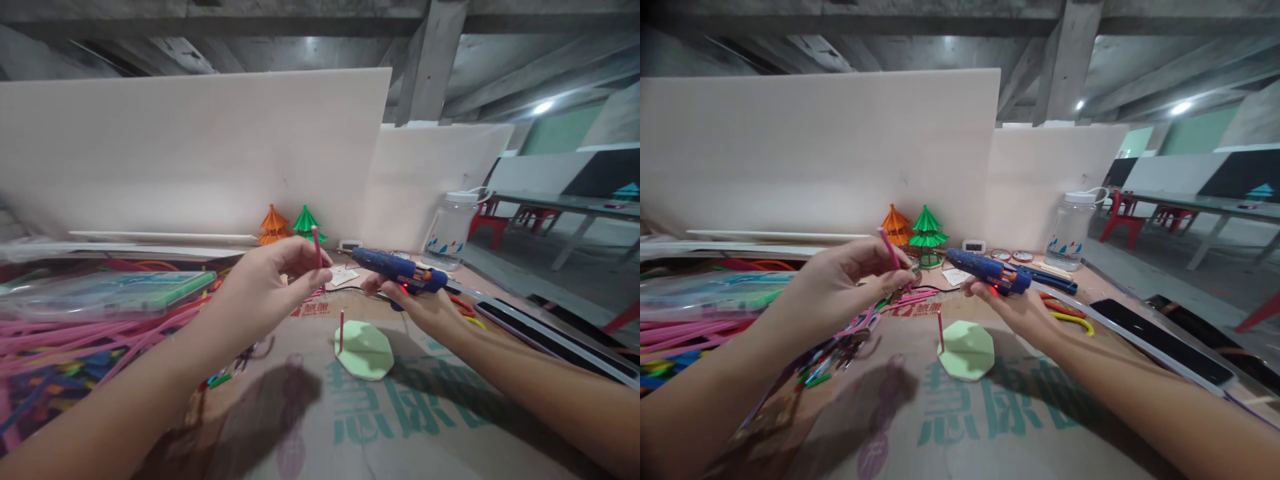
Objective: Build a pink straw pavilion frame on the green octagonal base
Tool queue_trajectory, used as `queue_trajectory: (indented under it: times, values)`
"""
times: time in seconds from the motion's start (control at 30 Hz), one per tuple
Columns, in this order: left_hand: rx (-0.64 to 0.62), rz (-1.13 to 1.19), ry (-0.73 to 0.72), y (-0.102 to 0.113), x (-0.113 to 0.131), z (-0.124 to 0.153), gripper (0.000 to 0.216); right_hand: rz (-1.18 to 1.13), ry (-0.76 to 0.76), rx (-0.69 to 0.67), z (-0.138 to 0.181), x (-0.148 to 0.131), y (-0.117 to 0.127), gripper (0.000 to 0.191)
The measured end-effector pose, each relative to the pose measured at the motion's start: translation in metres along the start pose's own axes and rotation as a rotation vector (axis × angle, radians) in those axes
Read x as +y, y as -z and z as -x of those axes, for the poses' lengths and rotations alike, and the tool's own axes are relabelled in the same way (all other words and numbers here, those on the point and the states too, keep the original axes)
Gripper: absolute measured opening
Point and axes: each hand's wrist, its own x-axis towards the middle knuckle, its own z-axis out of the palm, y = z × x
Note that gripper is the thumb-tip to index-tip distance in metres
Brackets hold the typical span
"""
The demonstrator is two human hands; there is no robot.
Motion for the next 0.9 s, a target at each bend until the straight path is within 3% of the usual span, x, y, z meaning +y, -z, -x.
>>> queue_trajectory:
  times: [0.23,0.7,0.9]
  values:
    - [-0.054,-0.079,-0.014,-0.005,-0.003,0.0,0.015,-0.025,0.066,0.049,-0.001,-0.007,0.005,0.046]
    - [-0.13,-0.215,-0.195,-0.005,-0.002,0.002,0.025,-0.035,0.08,-0.03,-0.002,0.0,0.004,0.044]
    - [0.152,-0.525,-0.407,0.001,-0.017,-0.007,0.025,-0.089,0.123,0.021,0.002,-0.013,0.002,0.044]
